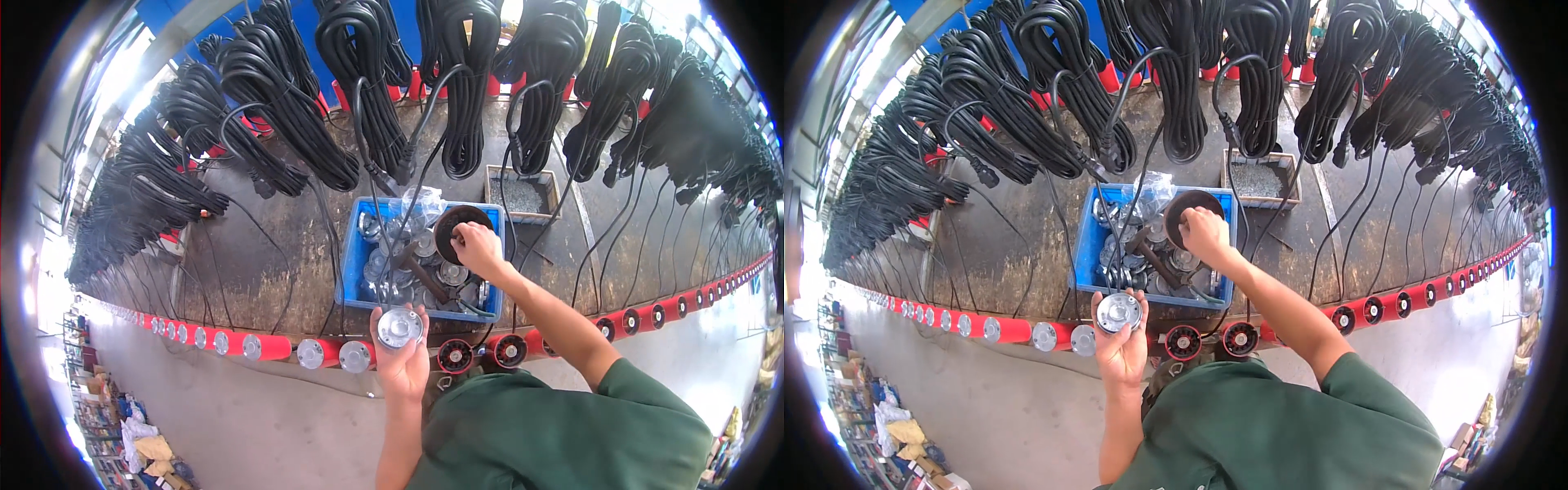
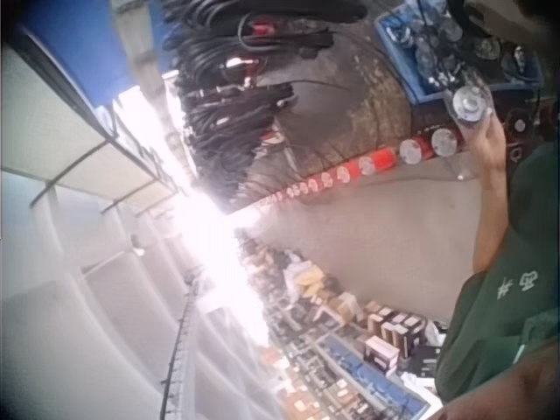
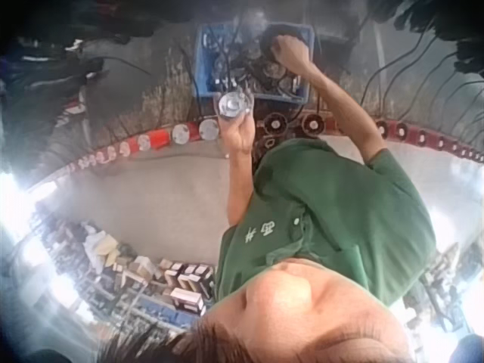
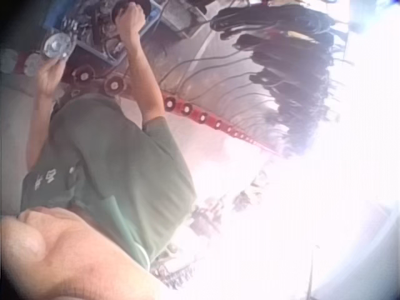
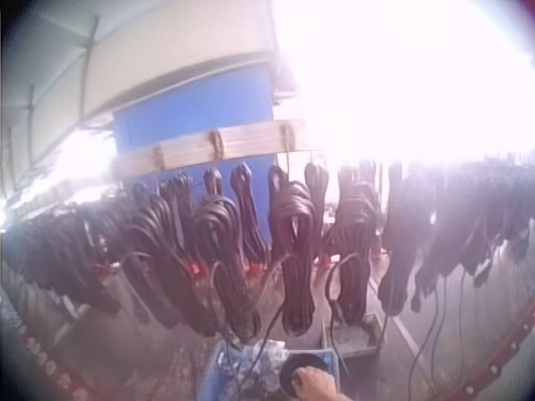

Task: The person assembles cylindrical electronic or siren components by hand, placing silver caps onto red cylinders and securing them with pliers and a hammer before placing them in a row on a long workbench.

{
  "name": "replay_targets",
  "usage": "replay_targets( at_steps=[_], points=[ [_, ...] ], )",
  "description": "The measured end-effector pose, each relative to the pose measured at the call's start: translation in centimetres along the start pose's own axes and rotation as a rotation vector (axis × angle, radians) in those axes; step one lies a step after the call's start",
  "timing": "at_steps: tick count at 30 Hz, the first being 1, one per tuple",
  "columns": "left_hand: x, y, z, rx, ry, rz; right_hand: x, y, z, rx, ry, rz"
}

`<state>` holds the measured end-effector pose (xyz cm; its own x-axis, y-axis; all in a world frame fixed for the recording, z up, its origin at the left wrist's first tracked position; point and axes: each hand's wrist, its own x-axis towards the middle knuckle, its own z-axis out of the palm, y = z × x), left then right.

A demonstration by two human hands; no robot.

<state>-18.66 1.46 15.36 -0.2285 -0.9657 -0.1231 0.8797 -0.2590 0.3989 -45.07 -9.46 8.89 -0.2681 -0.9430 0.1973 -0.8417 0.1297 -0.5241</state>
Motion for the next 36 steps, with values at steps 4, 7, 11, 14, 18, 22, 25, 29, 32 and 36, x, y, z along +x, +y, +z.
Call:
replay_targets(
  at_steps=[4, 7, 11, 14, 18, 22, 25, 29, 32, 36],
  points=[
    [-1.6, 0.7, 0.0, -0.093, 0.023, -0.035, 3.9, 0.6, 2.6, -0.323, -0.097, 0.04],
    [-3.0, 1.5, -0.7, -0.088, -0.02, 0.026, 4.9, 1.2, 3.0, -0.345, -0.116, 0.101],
    [-5.0, 3.8, -2.6, -0.093, 0.059, 0.106, 5.7, 3.0, 2.0, -0.15, -0.031, -0.051],
    [-7.5, 5.6, -3.9, -0.064, 0.116, 0.179, 4.1, 0.8, -2.0, 0.292, -0.065, 0.058],
    [-9.5, 5.7, -6.3, -0.041, 0.291, 0.209, -2.1, -1.8, -4.9, 0.557, -0.169, 0.183],
    [-12.0, 5.8, -7.5, -0.061, 0.419, 0.23, -8.3, -4.2, -4.6, 0.804, -0.502, 0.289],
    [-12.2, 5.1, -8.1, -0.063, 0.419, 0.201, -11.2, -7.0, -3.6, 0.924, -0.66, 0.255],
    [-13.0, 4.9, -8.2, -0.094, 0.468, 0.2, -13.2, -10.5, 0.6, 0.695, -0.576, -0.255],
    [-13.3, 5.0, -8.4, -0.091, 0.502, 0.2, -13.6, -11.7, 3.7, 0.541, -0.421, -0.678],
    [-14.0, 5.0, -9.2, -0.106, 0.507, 0.209, -13.9, -11.8, 5.4, 0.43, -0.498, -0.726]
  ],
)
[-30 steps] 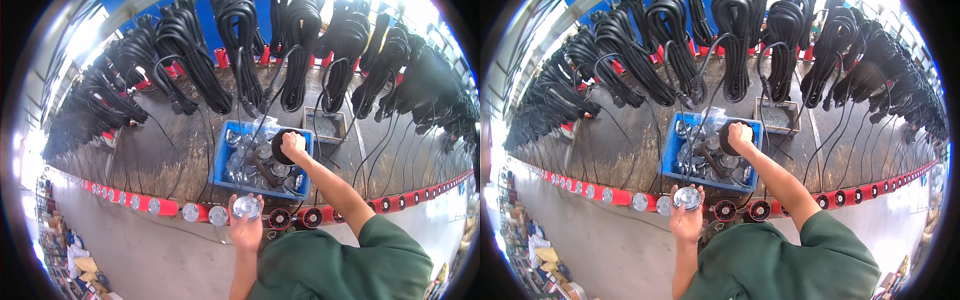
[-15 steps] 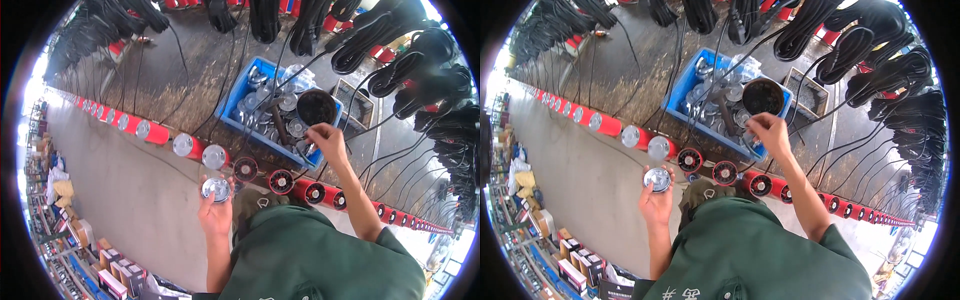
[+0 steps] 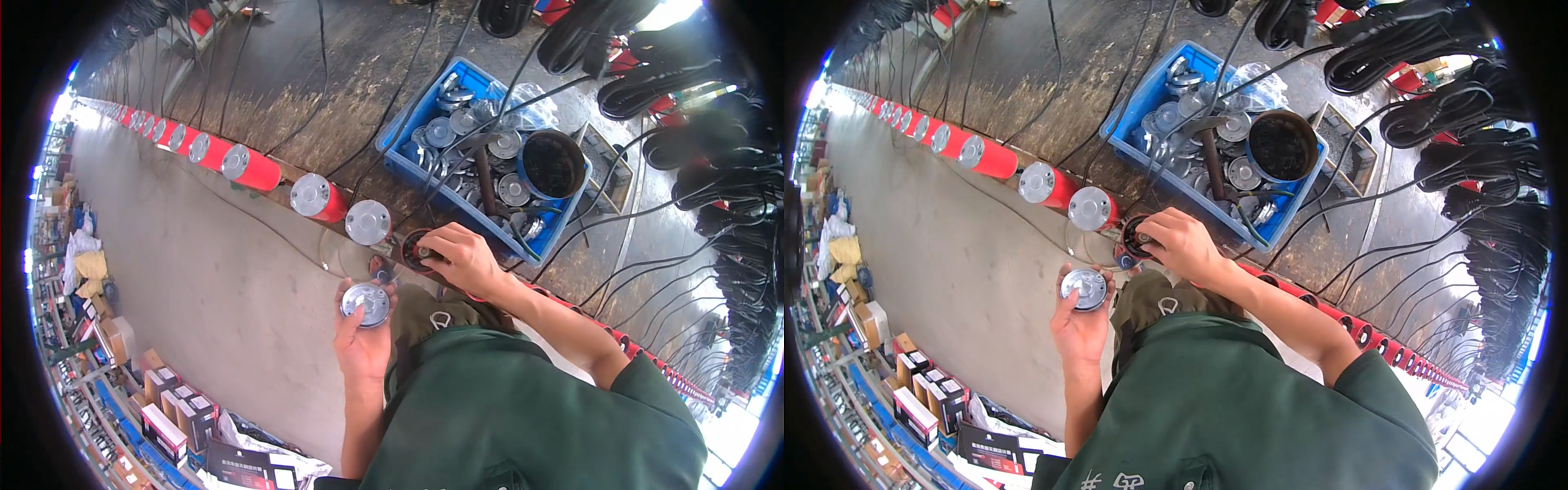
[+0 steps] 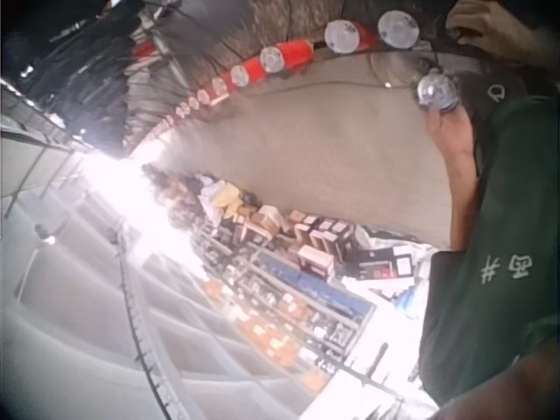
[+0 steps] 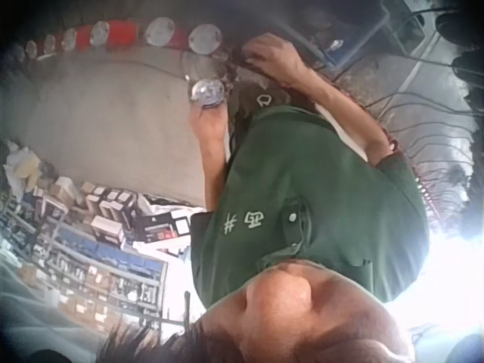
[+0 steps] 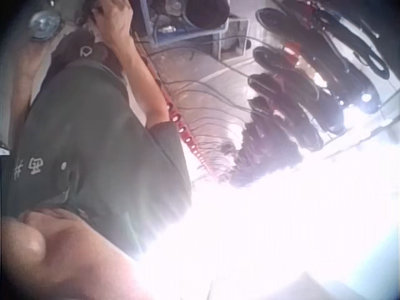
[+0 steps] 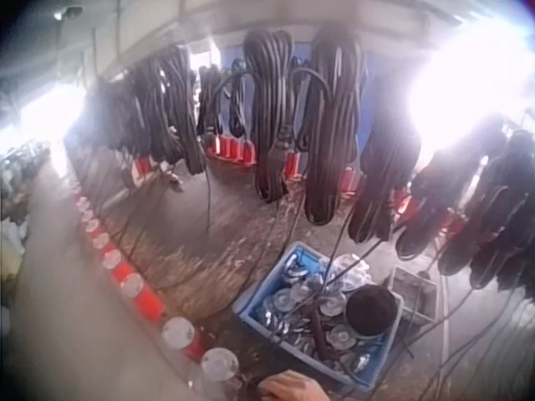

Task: The person assembles cylindrical electronic or siren components by hand, placing silver caps onto red cylinders and securing them with pliers and a hammer before placing them in a row on a long workbench.

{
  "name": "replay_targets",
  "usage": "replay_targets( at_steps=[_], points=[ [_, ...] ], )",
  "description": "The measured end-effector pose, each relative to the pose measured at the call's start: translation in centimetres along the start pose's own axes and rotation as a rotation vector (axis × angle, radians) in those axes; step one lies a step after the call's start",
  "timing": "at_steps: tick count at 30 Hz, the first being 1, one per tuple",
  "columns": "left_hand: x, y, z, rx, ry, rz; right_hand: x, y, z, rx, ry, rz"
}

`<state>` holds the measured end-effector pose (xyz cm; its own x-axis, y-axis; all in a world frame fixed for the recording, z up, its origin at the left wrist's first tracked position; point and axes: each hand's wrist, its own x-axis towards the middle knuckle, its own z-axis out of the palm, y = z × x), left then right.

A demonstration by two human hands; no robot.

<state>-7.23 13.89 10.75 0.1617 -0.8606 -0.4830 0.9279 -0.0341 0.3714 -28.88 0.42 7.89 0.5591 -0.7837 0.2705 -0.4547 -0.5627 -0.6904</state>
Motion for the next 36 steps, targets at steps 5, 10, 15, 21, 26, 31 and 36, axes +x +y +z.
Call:
replay_targets(
  at_steps=[5, 10, 15, 21, 26, 31, 36],
  points=[
    [0.0, 0.3, -0.7, -0.01, 0.023, -0.007, 0.3, 0.0, -0.1, 0.001, -0.027, -0.005],
    [0.4, 0.4, -0.3, -0.01, 0.016, -0.026, 0.7, -0.1, -0.5, 0.019, -0.053, 0.02],
    [1.0, 0.3, 1.0, 0.004, -0.003, -0.053, 0.8, 0.2, -0.7, 0.045, -0.067, 0.025],
    [1.3, -0.2, 1.5, -0.001, -0.04, -0.086, 1.3, -1.3, -1.7, 0.023, -0.012, -0.01],
    [1.4, -1.8, 2.6, 0.078, -0.107, -0.079, 1.2, -5.9, -4.7, 0.045, -0.04, -0.107],
    [0.6, -2.9, 2.5, 0.086, -0.123, -0.186, 0.3, -6.4, -3.9, 0.007, -0.158, -0.138],
    [0.1, -3.5, 3.1, 0.089, 0.006, -0.383, -0.6, -5.2, -5.3, 0.138, -0.134, -0.151]
  ],
)
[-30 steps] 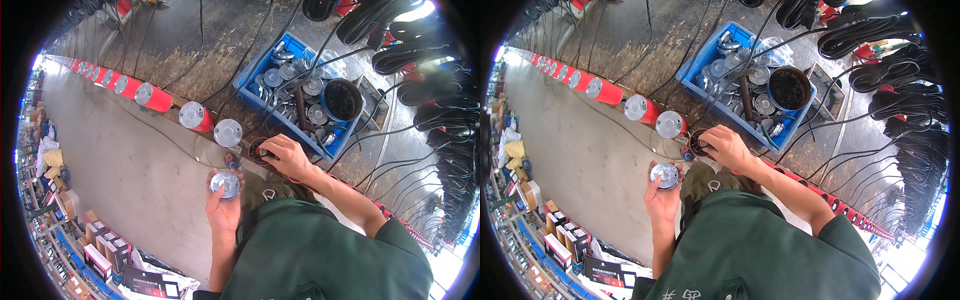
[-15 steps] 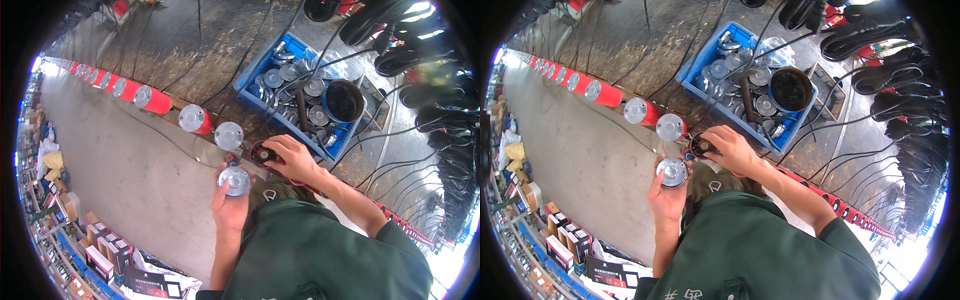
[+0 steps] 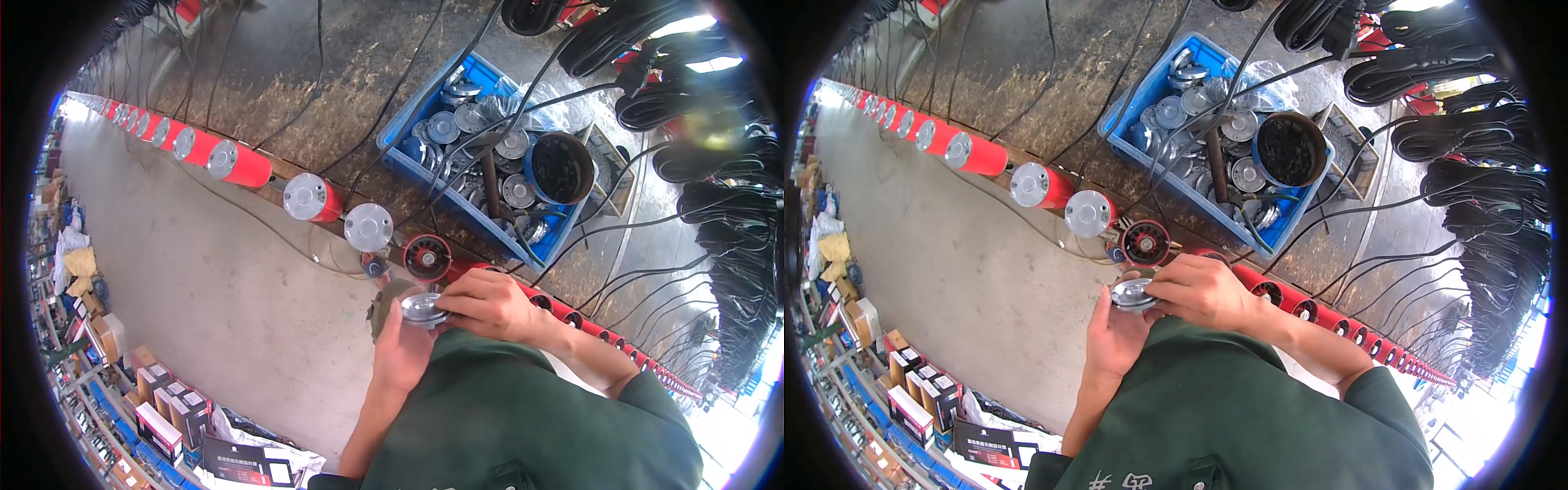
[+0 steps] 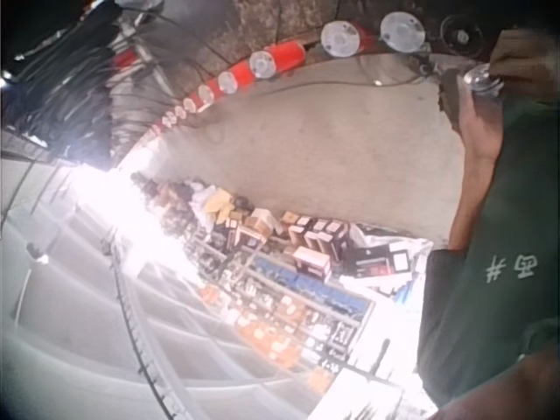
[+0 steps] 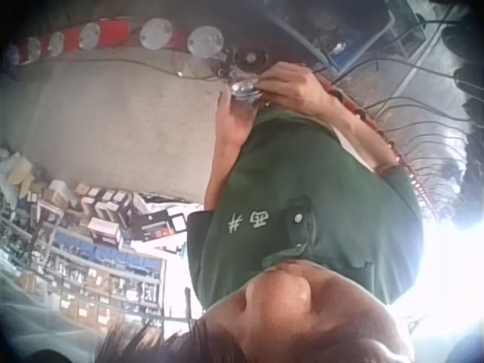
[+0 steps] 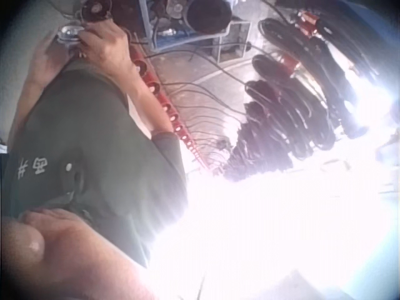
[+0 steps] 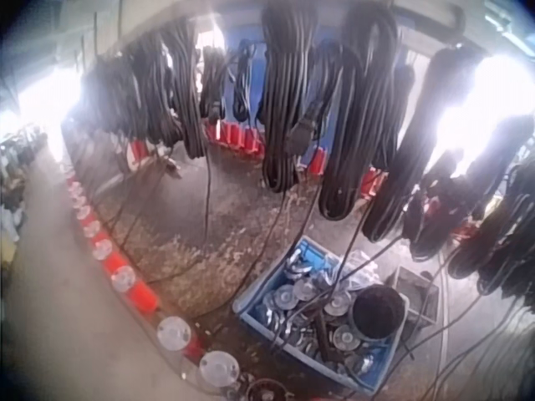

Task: The person assembles cylindrical electronic or siren components by hand, placing silver caps onto red cylinders and securing them with pliers and a hammer before placing them in a row on a long workbench.

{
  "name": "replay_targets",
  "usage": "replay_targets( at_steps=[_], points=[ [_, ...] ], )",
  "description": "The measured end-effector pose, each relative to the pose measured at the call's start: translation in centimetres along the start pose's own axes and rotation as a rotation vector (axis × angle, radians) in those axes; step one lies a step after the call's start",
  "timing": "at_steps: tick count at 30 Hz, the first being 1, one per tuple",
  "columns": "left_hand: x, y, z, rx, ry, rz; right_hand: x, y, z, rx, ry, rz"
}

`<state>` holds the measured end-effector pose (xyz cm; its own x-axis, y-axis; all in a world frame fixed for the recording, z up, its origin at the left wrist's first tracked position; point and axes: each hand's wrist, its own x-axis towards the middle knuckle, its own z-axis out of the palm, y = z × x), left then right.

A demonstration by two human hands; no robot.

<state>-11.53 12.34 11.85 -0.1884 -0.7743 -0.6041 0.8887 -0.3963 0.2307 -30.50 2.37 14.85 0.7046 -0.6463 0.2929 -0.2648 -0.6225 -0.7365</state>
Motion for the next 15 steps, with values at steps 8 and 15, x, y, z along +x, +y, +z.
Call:
replay_targets(
  at_steps=[8, 15],
  points=[
    [1.3, 1.7, 0.5, 1.066, 0.113, 0.225, 1.8, 2.0, -2.0, 0.253, 0.011, 0.901],
    [6.0, 2.3, -1.2, 1.439, 0.008, 0.78, 3.3, 4.6, -0.1, 0.248, -0.051, 0.81]
  ],
)
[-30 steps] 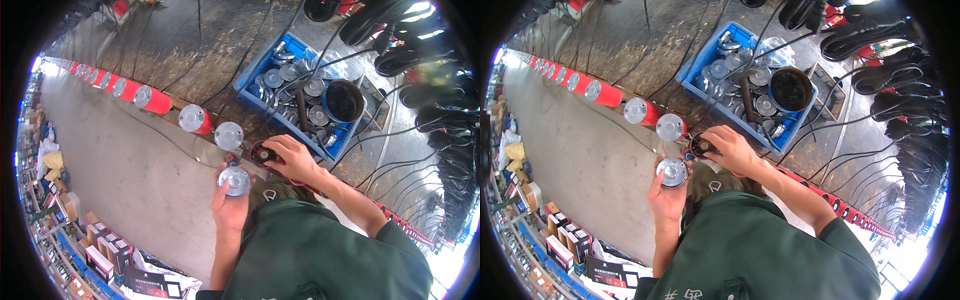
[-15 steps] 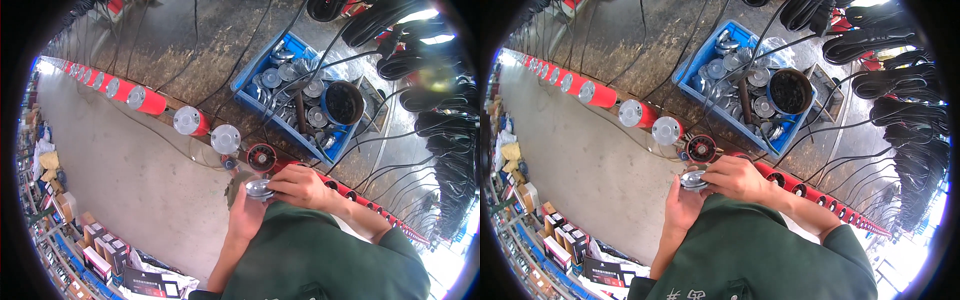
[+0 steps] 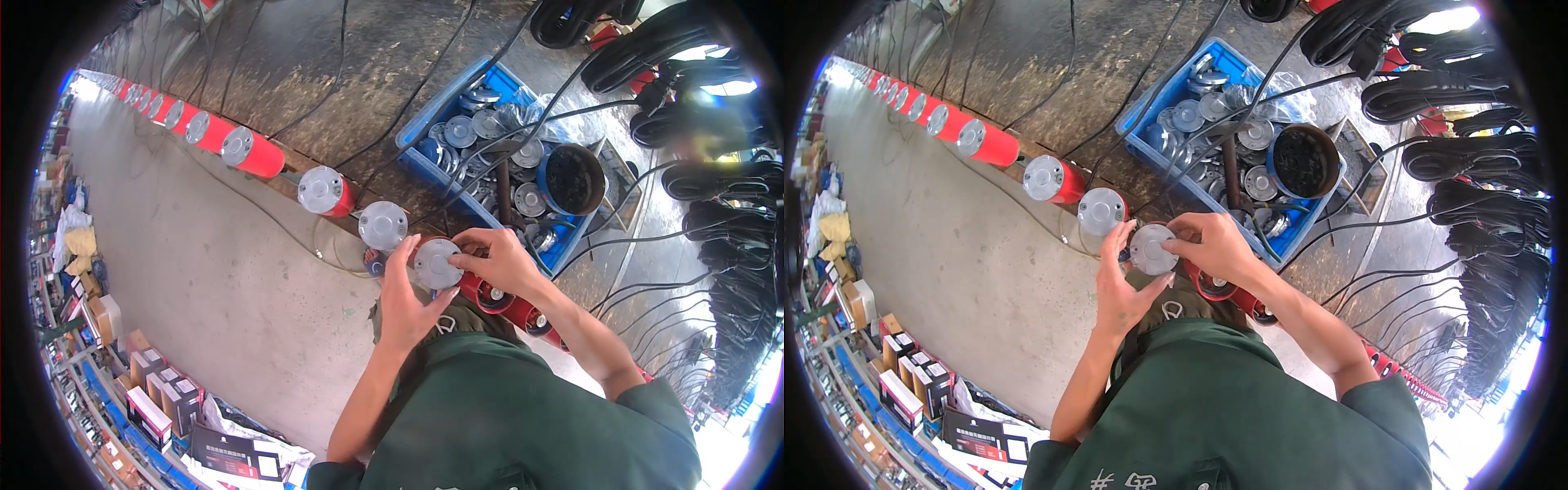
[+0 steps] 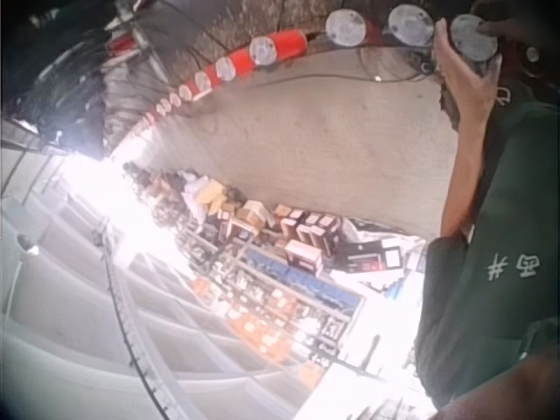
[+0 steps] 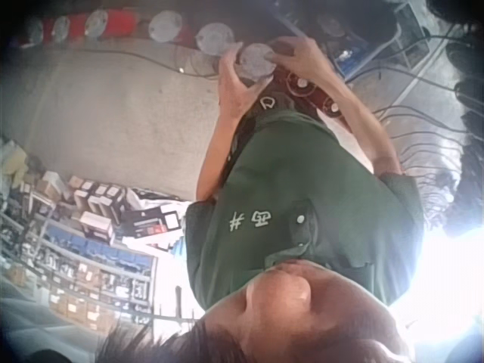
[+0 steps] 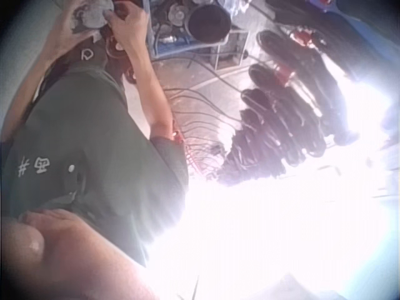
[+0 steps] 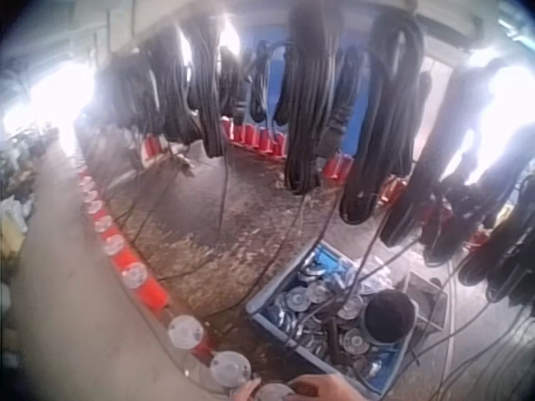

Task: The person assembles cylindrical electronic or siren components by hand, placing silver caps onto red cylinders and securing them with pliers and a hammer before placing them in a row on a long workbench.

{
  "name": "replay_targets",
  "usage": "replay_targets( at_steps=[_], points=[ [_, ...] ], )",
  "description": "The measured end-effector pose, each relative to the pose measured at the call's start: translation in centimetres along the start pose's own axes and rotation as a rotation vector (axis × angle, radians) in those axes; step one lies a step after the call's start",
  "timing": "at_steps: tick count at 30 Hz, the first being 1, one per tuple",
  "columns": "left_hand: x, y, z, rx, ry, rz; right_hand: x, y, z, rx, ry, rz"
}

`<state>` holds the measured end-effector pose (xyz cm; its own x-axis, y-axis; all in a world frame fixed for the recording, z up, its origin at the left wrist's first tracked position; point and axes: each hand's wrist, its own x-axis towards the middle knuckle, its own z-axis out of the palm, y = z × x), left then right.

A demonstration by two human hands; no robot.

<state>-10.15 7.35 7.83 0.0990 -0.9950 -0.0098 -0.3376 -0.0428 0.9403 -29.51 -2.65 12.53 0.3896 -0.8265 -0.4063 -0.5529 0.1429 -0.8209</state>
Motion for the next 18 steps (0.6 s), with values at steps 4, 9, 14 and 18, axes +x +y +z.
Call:
replay_targets(
  at_steps=[4, 9, 14, 18],
  points=[
    [0.4, -0.2, 0.5, -0.011, -0.017, 0.024, 0.5, 0.2, -0.3, -0.058, -0.022, -0.017],
    [0.3, -0.2, 1.0, 0.014, 0.004, 0.092, 0.6, 0.5, -0.5, -0.03, -0.046, -0.007],
    [0.4, -0.8, 1.4, 0.0, 0.044, 0.095, 0.8, 1.2, -0.9, -0.115, 0.037, -0.105],
    [0.6, -0.5, 1.7, 0.021, 0.032, 0.091, 0.8, 3.3, -1.3, -0.096, -0.056, -0.076]
  ],
)
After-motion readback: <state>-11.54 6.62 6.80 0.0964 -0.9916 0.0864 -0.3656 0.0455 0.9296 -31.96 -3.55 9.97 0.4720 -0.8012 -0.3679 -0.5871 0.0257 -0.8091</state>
